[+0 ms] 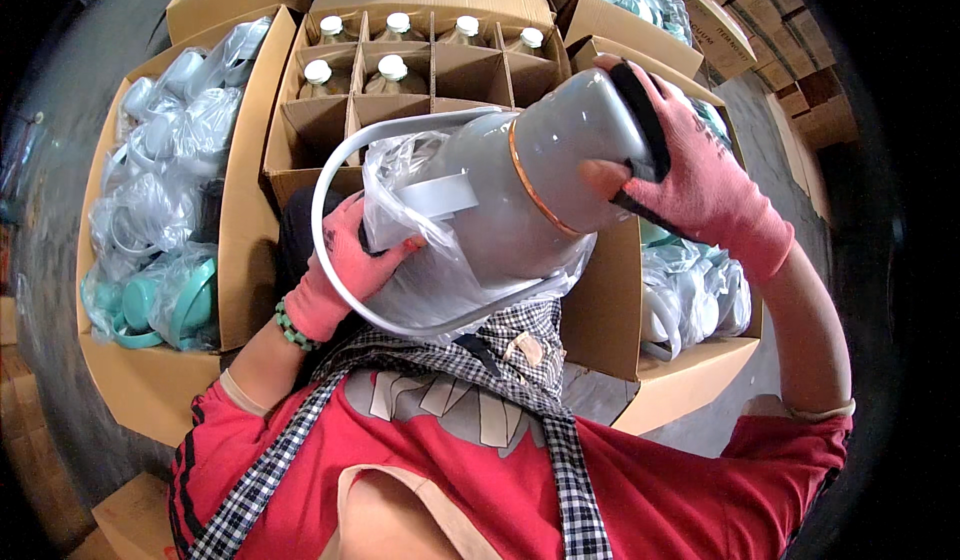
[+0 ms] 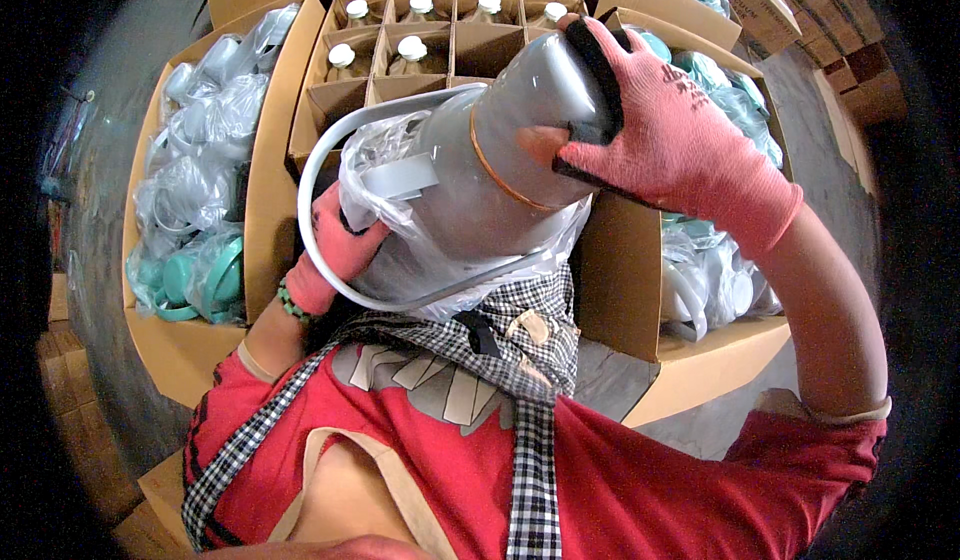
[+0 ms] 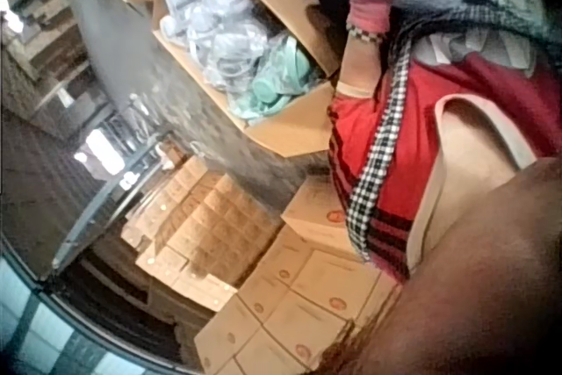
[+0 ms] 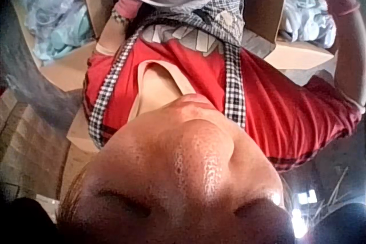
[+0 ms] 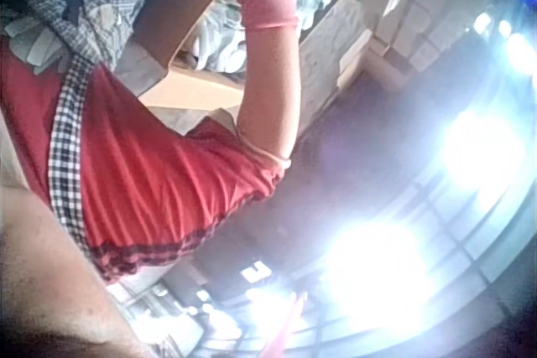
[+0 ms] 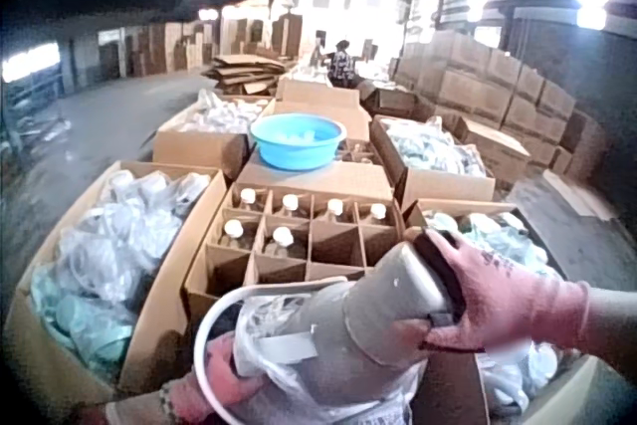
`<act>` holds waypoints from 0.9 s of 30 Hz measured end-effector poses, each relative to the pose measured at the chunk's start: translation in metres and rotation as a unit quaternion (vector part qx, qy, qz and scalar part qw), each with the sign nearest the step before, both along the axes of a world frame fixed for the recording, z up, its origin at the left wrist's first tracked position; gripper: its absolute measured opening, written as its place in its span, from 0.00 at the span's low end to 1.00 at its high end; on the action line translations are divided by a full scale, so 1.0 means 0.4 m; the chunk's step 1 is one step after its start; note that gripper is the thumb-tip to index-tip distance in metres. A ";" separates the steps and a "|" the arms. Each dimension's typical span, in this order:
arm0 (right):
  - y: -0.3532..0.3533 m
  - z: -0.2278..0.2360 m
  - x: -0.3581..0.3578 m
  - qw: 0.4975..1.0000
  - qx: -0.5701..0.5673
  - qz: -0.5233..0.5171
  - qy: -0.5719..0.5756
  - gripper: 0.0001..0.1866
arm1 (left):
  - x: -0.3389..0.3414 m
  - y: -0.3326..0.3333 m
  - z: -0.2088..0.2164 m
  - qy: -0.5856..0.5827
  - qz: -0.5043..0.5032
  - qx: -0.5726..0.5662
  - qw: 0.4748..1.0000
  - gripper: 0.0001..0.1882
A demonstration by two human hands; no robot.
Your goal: The person assembles plastic pitchers by removing them from plastic bags, inserting a metal filter into the body, and screwing on the lid. They repeat this process for multiple pitchers of different colors, placing the finished units into a cardboard box.
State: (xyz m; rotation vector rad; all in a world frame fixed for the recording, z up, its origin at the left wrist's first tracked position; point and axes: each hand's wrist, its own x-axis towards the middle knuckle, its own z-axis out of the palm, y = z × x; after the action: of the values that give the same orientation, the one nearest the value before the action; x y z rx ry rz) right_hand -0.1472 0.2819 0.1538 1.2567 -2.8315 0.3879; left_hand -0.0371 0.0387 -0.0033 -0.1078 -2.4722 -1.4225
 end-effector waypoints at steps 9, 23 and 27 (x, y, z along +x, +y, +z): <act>0.027 0.019 -0.033 0.985 0.001 0.171 0.016 0.52 | 0.015 0.003 0.003 0.013 0.000 0.048 0.999 0.22; 0.156 0.089 -0.067 0.892 -0.101 -0.255 -0.360 0.26 | 0.006 -0.016 0.009 0.006 0.015 0.023 1.000 0.24; 0.193 0.110 -0.073 0.927 -0.161 -0.257 -0.219 0.24 | 0.006 -0.008 0.004 0.022 0.007 0.021 1.000 0.24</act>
State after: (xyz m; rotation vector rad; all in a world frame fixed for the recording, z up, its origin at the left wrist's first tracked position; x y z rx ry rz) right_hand -0.1763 0.3592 0.1977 0.3718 -3.0969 1.1593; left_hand -0.0348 0.0357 -0.0017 -0.1126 -2.4015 -1.4496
